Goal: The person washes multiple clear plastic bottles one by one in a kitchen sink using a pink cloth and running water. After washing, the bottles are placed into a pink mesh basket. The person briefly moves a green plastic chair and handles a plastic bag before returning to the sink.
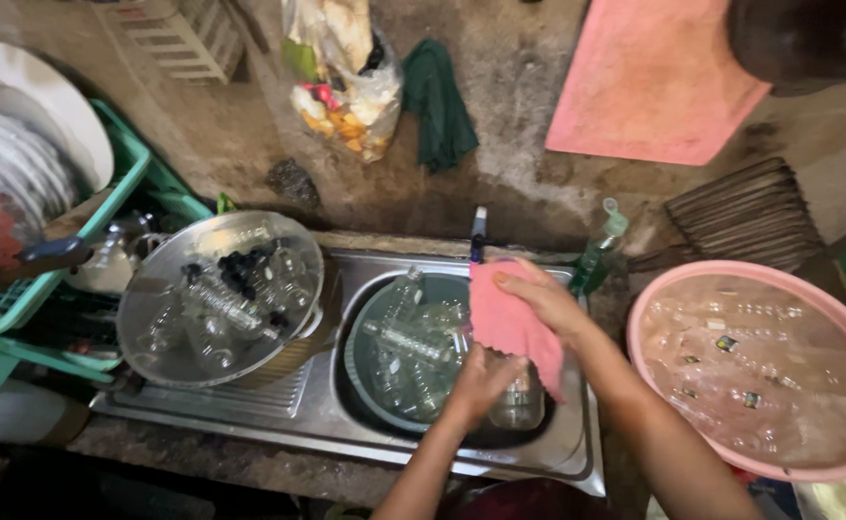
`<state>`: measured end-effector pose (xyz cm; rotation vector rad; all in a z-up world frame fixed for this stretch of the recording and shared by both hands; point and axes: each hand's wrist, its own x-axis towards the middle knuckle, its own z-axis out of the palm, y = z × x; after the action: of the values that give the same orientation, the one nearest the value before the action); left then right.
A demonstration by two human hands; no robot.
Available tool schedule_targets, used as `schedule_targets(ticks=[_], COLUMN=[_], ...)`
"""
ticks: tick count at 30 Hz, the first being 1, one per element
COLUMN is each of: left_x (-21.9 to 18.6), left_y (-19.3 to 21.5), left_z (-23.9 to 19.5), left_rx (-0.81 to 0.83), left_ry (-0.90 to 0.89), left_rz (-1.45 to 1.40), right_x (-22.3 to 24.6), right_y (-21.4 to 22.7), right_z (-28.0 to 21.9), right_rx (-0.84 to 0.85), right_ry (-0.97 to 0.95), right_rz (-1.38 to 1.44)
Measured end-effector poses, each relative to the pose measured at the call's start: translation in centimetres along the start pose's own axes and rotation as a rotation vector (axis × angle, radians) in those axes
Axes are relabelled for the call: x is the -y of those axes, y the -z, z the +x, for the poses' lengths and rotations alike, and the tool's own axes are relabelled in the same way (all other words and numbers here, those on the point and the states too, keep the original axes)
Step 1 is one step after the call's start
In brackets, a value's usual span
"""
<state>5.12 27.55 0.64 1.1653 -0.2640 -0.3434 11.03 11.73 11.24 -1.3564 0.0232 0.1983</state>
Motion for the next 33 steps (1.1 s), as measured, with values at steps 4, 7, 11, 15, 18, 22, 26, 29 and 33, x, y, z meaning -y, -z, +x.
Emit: schedule_targets(ticks=[4,7,11,15,18,22,26,29,33], left_x=[-1.1,-0.6,1.8,1.3,-2.3,-5.9,-7.5,-7.4,-6.3], left_y=[-0.1,1.0,2.8,3.2,3.7,2.6,3.4,4.0,2.8], left_z=[-0.2,0.0,-0.2,-1.0,-0.8,-0.9,-1.3,-1.3,-0.5], left_rx=[-0.011,0.052,0.280,0.537,0.344,0.233,0.254,0.323,-0.116], left_ry=[-0.256,-0.004,0.394,0.465,0.241,0.001,0.094,0.038,0.086], left_rz=[0.435,0.139,-0.713,-0.755,-0.200,0.196,-0.001,-0.391,-0.456], right_x=[-2.3,-3.1,-3.8,-4.1,-4.8,-5.6,-3.9,-1.7,-1.5], right_y=[1.0,1.9,2.3,2.0,1.4,0.2,-1.0,-1.3,-3.9], right_z=[1.0,1.2,0.9,1.3,1.4,1.1,1.0,0.3,-2.9], right_rx=[-0.138,-0.133,-0.030,-0.328,-0.428,-0.468,-0.463,-0.376,-0.130], right_ry=[0.022,-0.006,-0.061,-0.060,0.107,0.098,0.113,0.185,0.287], right_rz=[-0.068,0.082,0.419,0.292,-0.178,-0.079,0.261,0.350,0.060])
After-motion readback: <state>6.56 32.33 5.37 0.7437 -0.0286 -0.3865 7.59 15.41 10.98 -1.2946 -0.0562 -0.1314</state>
